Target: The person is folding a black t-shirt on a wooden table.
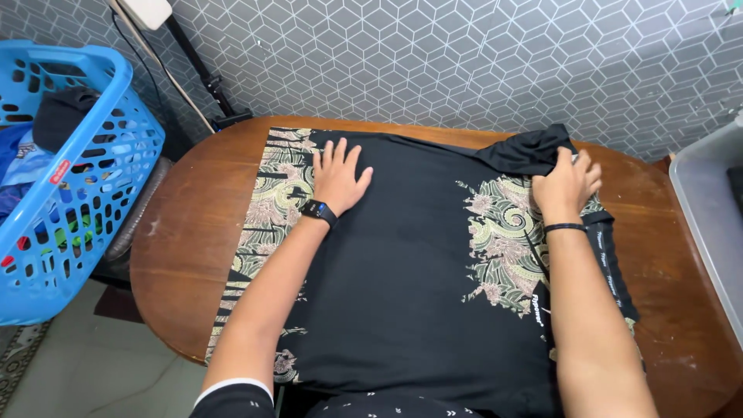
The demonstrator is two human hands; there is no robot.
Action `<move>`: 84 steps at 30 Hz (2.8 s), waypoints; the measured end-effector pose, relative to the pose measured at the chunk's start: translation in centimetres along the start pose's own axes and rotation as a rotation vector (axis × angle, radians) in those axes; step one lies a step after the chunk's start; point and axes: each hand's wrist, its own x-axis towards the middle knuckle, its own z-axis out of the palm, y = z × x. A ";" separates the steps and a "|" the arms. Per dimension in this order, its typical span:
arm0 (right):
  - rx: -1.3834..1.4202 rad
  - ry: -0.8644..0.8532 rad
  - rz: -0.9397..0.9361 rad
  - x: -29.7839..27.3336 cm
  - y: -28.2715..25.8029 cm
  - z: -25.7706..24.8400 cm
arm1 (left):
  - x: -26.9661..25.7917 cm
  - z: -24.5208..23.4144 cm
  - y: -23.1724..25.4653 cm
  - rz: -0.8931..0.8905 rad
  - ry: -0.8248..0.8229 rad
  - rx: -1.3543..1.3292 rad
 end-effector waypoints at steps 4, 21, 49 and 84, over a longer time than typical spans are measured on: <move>-0.073 -0.034 -0.050 1.4 -1.0 -1.5 | 1.1 0.0 0.1 0.058 0.068 0.194; 0.605 0.051 -0.055 3.0 -3.1 1.4 | 7.2 7.1 13.4 0.547 0.006 -0.286; -0.038 -0.493 0.097 4.0 0.7 0.7 | 4.9 -3.2 -10.8 0.065 -0.165 0.085; 0.611 -0.315 -0.153 8.7 3.6 1.0 | 6.8 -4.5 -14.6 0.102 -0.022 0.100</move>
